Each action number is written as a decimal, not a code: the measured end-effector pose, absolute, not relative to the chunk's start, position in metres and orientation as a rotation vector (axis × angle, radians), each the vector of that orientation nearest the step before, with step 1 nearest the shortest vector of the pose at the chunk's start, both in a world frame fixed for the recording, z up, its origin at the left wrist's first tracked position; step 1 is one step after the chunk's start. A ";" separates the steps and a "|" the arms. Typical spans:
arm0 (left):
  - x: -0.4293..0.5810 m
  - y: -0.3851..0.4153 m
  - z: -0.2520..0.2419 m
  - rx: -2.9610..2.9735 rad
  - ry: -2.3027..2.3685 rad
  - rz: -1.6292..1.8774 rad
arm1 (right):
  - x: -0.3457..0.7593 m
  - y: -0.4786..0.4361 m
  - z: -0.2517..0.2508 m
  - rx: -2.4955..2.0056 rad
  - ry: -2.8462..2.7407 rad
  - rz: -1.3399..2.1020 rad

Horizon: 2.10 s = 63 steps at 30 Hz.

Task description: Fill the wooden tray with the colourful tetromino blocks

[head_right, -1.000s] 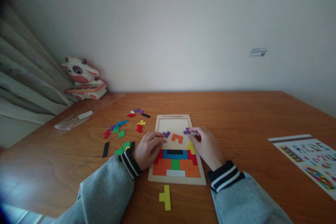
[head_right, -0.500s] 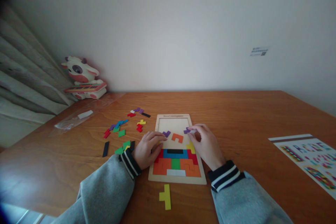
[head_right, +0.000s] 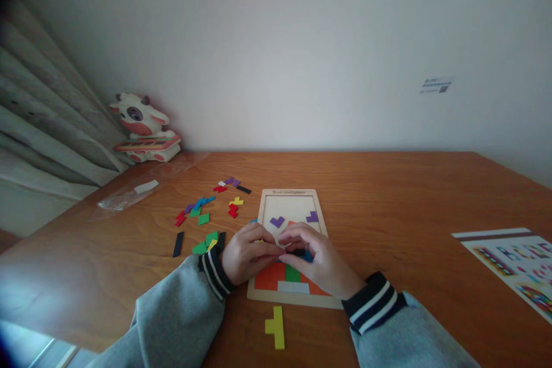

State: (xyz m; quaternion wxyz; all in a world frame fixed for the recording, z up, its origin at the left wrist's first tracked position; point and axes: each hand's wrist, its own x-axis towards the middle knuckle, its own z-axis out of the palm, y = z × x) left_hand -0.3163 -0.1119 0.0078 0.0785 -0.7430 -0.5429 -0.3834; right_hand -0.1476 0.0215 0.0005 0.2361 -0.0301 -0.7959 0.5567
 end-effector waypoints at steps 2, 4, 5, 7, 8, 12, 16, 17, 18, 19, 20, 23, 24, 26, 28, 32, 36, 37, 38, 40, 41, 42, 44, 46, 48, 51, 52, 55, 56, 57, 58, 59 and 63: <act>-0.316 -0.112 0.010 -2.202 -1.659 -1.142 | -0.147 0.026 0.003 -0.117 -2.240 1.391; -0.315 -0.112 0.012 -2.178 -1.717 -1.139 | -0.144 0.035 0.003 -0.219 -2.281 1.141; -0.314 -0.113 0.013 -2.170 -1.758 -1.140 | -0.143 0.041 0.003 -0.280 -2.289 1.014; -0.313 -0.113 0.014 -2.150 -1.853 -1.147 | -0.139 0.053 0.001 -0.406 -2.303 0.839; -0.313 -0.114 0.014 -2.135 -1.899 -1.151 | -0.137 0.058 -0.001 -0.468 -2.311 0.796; -0.313 -0.114 0.012 -2.038 -1.993 -1.191 | -0.134 0.069 -0.010 -0.615 -2.357 0.779; -0.315 -0.114 0.010 -2.090 -1.987 -1.248 | -0.136 0.068 -0.014 -0.611 -2.382 0.768; -0.316 -0.114 0.009 -2.111 -1.983 -1.264 | -0.136 0.068 -0.014 -0.600 -2.380 0.764; -0.316 -0.114 0.009 -2.123 -1.979 -1.277 | -0.137 0.068 -0.014 -0.584 -2.377 0.759; -0.317 -0.114 0.008 -2.124 -1.978 -1.288 | -0.137 0.068 -0.014 -0.563 -2.374 0.756; -0.317 -0.113 0.007 -2.118 -1.978 -1.294 | -0.137 0.068 -0.015 -0.537 -2.373 0.756; -0.317 -0.113 0.005 -2.114 -1.970 -1.278 | -0.138 0.067 -0.016 -0.476 -2.379 0.753; -0.317 -0.112 0.005 -2.113 -1.964 -1.271 | -0.138 0.066 -0.016 -0.470 -2.381 0.750; -0.317 -0.112 0.004 -2.110 -1.950 -1.262 | -0.139 0.065 -0.017 -0.476 -2.386 0.741; -0.317 -0.112 0.004 -2.106 -1.951 -1.251 | -0.139 0.063 -0.016 -0.501 -2.387 0.738; -0.319 -0.113 0.003 -2.084 -1.994 -1.249 | -0.143 0.060 -0.011 -0.551 -2.395 0.758; -0.319 -0.113 0.004 -2.062 -2.027 -1.277 | -0.152 0.063 -0.008 -0.580 -2.416 0.766; -0.318 -0.113 0.004 -2.051 -2.040 -1.286 | -0.156 0.065 -0.008 -0.594 -2.423 0.768; -0.318 -0.113 0.004 -2.032 -2.061 -1.305 | -0.159 0.068 -0.008 -0.615 -2.434 0.776; -0.318 -0.112 0.004 -1.947 -2.142 -1.417 | -0.166 0.074 -0.008 -0.689 -2.473 0.802; -0.318 -0.112 0.004 -1.872 -2.195 -1.523 | -0.168 0.078 -0.009 -0.735 -2.500 0.820; -0.319 -0.111 0.003 -1.779 -2.245 -1.658 | -0.171 0.081 -0.009 -0.772 -2.528 0.841; -0.324 -0.108 0.000 -1.569 -2.290 -1.960 | -0.173 0.085 -0.008 -0.801 -2.572 0.895; -0.332 -0.105 -0.004 -1.410 -2.267 -2.200 | -0.175 0.086 -0.008 -0.762 -2.581 0.956; -0.339 -0.103 -0.006 -1.306 -2.232 -2.354 | -0.174 0.083 -0.007 -0.712 -2.555 1.010; -0.344 -0.101 -0.008 -1.219 -2.205 -2.470 | -0.173 0.075 -0.006 -0.672 -2.464 1.080; -0.344 -0.101 -0.008 -1.218 -2.209 -2.482 | -0.172 0.072 -0.006 -0.671 -2.424 1.097; -0.341 -0.101 -0.006 -1.267 -2.239 -2.463 | -0.171 0.063 -0.004 -0.677 -2.304 1.102; -0.339 -0.102 -0.005 -1.285 -2.238 -2.451 | -0.171 0.060 -0.002 -0.671 -2.276 1.107; -0.337 -0.102 -0.004 -1.304 -2.231 -2.439 | -0.171 0.058 0.000 -0.658 -2.255 1.125; -0.336 -0.103 -0.003 -1.326 -2.226 -2.425 | -0.171 0.055 0.003 -0.639 -2.240 1.154; -0.334 -0.103 -0.002 -1.352 -2.228 -2.408 | -0.171 0.052 0.006 -0.616 -2.232 1.195; -0.327 -0.106 -0.001 -1.512 -2.271 -2.338 | -0.172 0.040 0.014 -0.525 -2.208 1.442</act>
